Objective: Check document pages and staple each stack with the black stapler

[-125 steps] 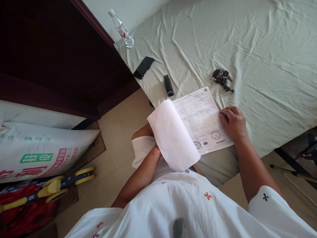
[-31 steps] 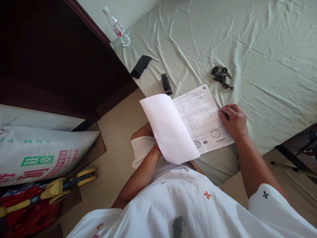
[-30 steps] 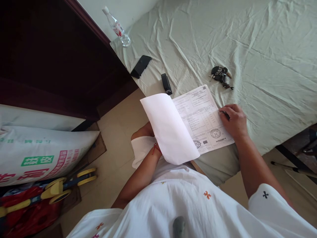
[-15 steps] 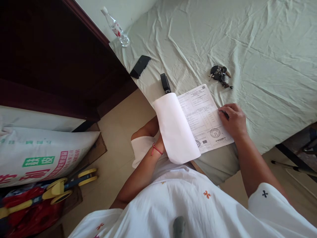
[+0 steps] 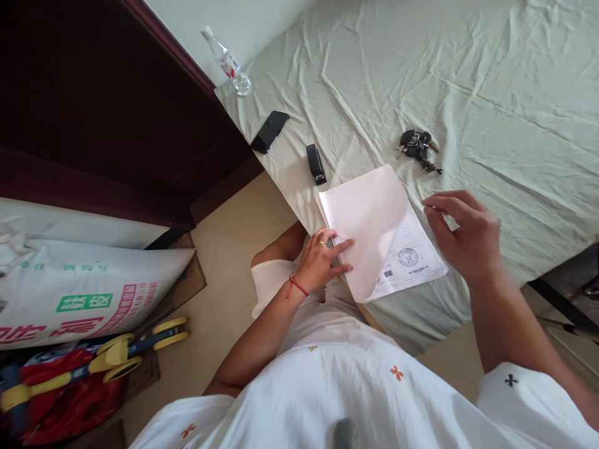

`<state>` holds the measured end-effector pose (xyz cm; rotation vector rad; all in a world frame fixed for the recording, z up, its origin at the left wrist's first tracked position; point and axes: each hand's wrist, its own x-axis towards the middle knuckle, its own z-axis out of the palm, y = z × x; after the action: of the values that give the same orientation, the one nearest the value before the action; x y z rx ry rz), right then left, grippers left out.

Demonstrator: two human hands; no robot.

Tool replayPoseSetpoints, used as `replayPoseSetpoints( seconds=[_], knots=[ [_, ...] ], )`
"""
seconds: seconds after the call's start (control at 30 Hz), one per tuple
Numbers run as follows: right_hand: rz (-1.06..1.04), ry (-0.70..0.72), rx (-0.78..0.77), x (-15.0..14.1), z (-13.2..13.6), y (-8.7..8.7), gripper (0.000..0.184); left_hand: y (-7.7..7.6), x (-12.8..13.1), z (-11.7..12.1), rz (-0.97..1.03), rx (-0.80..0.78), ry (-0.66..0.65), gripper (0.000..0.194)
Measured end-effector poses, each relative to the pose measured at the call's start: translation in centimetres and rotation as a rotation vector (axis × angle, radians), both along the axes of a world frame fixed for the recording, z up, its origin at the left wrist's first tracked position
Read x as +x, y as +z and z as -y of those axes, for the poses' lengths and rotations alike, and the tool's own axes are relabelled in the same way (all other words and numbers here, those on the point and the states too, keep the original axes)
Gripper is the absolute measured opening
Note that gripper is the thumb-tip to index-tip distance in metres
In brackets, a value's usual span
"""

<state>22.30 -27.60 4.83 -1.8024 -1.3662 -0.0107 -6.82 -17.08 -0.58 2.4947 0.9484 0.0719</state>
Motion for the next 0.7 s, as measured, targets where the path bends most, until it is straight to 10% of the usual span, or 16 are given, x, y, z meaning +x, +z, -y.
replayPoseSetpoints(
  seconds=[0.17, 0.3, 0.47, 0.7],
  knots=[
    [0.079, 0.299, -0.084, -3.9, -0.2, 4.1, 0.024, -0.1, -0.2, -0.1, 0.004, 0.029, -0.024, 0.066],
    [0.19, 0.519, -0.432, -3.3, -0.7, 1.1, 0.032, -0.4, -0.3, 0.0, 0.021, 0.024, -0.014, 0.065],
    [0.331, 0.387, -0.708, 0.0, -0.4, -4.2, 0.036, -1.0, -0.2, -0.1, 0.043, 0.0, -0.012, 0.069],
    [0.39, 0.282, -0.937, -0.6, -6.3, -2.0, 0.03, -0.8, -0.2, -0.2, 0.029, -0.022, -0.004, 0.066]
  ],
)
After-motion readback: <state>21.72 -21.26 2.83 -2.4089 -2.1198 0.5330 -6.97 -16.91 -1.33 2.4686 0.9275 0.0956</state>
